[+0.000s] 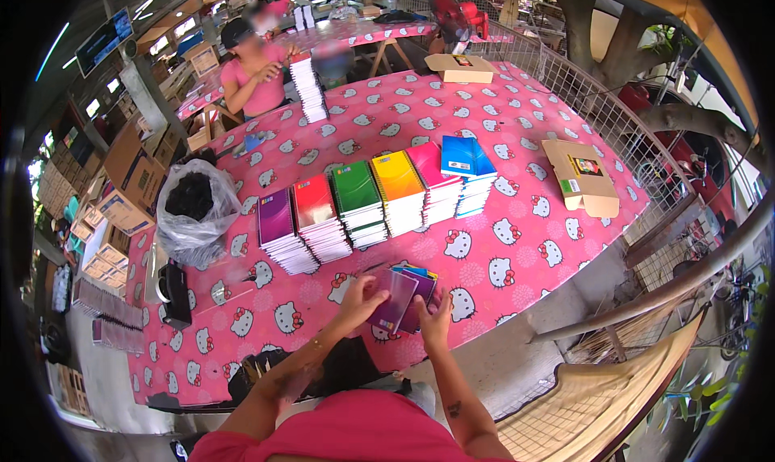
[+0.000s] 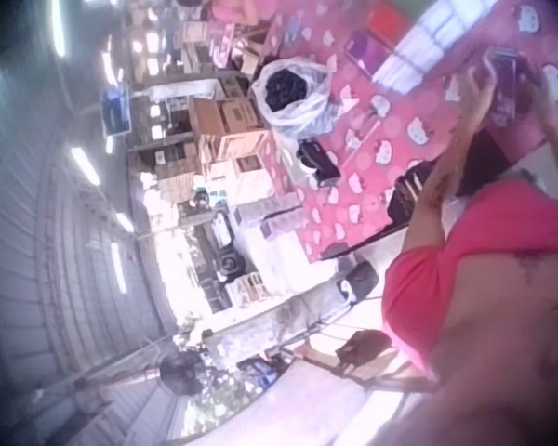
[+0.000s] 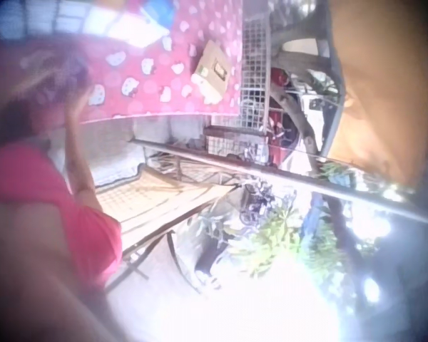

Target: The person organizes stacks of colorful books on a table and then individually wraps each book in plastic film, using a tape dispenser to secure the packaging.

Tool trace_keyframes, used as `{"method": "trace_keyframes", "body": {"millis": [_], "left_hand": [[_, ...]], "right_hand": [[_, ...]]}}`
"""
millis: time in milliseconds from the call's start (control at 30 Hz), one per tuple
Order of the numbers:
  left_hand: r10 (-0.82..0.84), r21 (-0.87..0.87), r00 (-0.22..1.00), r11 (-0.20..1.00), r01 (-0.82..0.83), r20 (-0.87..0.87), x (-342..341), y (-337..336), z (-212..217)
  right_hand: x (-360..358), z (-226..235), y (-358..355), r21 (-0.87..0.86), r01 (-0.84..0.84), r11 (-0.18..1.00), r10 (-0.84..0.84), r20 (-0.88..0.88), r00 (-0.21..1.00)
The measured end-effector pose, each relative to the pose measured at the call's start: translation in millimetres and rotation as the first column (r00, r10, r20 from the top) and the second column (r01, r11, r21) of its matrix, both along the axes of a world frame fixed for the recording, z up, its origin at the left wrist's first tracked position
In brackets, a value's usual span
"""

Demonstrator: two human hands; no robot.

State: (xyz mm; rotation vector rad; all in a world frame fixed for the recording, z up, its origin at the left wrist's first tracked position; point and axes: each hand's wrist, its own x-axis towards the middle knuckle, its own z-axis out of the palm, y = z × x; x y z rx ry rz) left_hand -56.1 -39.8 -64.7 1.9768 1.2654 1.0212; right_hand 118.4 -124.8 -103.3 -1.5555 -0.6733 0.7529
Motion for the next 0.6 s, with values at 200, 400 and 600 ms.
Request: {"method": "trace_keyframes", "body": {"millis": [200,400,600], "left_hand": [[-0.106,-0.569,0.935,0.769,0.293,0.338,4,-11,8],[-0.297,-0.484,0.887,0.753,0.446,0.354,-75,-46,18],[-0.303,0.417,0.840,0.760,0.498,-0.450,-163,-96,37]], "right_hand": [[6,30,9,-0.094,-0.216,0.972,0.147,-0.477,0.867],[-13,44,14,0.079,-0.421,0.904,0.375,-0.618,0.690],[-83,37,3,-0.073,-0.793,0.605,0.374,-0.853,0.364]]}}
